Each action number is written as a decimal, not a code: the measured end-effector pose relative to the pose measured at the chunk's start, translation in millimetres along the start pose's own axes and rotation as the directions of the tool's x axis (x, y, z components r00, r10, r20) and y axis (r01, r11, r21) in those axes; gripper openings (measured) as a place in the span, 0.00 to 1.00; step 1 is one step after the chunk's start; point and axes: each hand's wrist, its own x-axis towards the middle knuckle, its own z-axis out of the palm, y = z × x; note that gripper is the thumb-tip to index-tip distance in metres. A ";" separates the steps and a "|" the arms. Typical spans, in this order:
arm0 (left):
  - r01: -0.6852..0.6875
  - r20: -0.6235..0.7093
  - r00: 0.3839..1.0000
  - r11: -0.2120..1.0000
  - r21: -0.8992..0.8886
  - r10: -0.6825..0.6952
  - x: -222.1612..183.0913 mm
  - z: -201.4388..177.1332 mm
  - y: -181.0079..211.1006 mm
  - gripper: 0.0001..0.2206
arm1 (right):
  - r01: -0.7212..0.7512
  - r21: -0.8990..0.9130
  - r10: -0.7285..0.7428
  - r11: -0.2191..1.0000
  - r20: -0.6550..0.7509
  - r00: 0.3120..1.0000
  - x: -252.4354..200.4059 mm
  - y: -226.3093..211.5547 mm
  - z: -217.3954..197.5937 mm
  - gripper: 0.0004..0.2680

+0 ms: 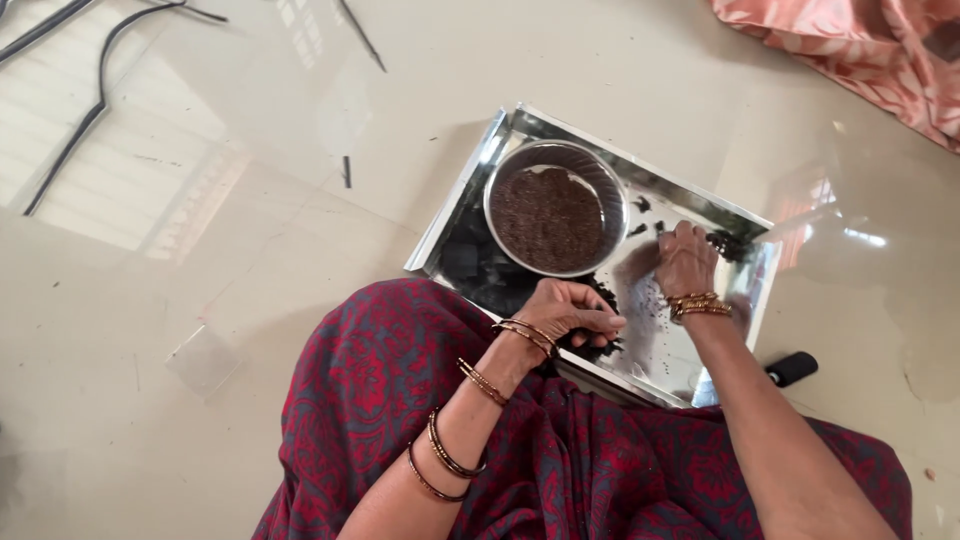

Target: The person sorts and cleans small dark seeds on a tray while sitting on the floor.

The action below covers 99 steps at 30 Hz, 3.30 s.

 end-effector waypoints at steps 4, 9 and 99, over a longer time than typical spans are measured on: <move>0.017 0.009 1.000 1.000 0.016 -0.017 3.7 -1.2 -7.9 0.09 | -0.015 0.055 0.017 0.998 -0.043 0.999 -39.0 -10.4 -26.7 0.04; 0.013 -0.039 0.999 0.999 0.046 -0.012 4.5 -1.8 -11.1 0.09 | -0.071 0.395 0.172 0.916 -0.227 0.959 -65.3 -11.9 -59.6 0.02; -0.026 0.028 0.999 0.996 0.081 0.024 -4.1 1.4 5.4 0.08 | -0.506 0.771 -0.115 -0.387 0.504 0.856 -157.3 -62.2 -180.5 0.09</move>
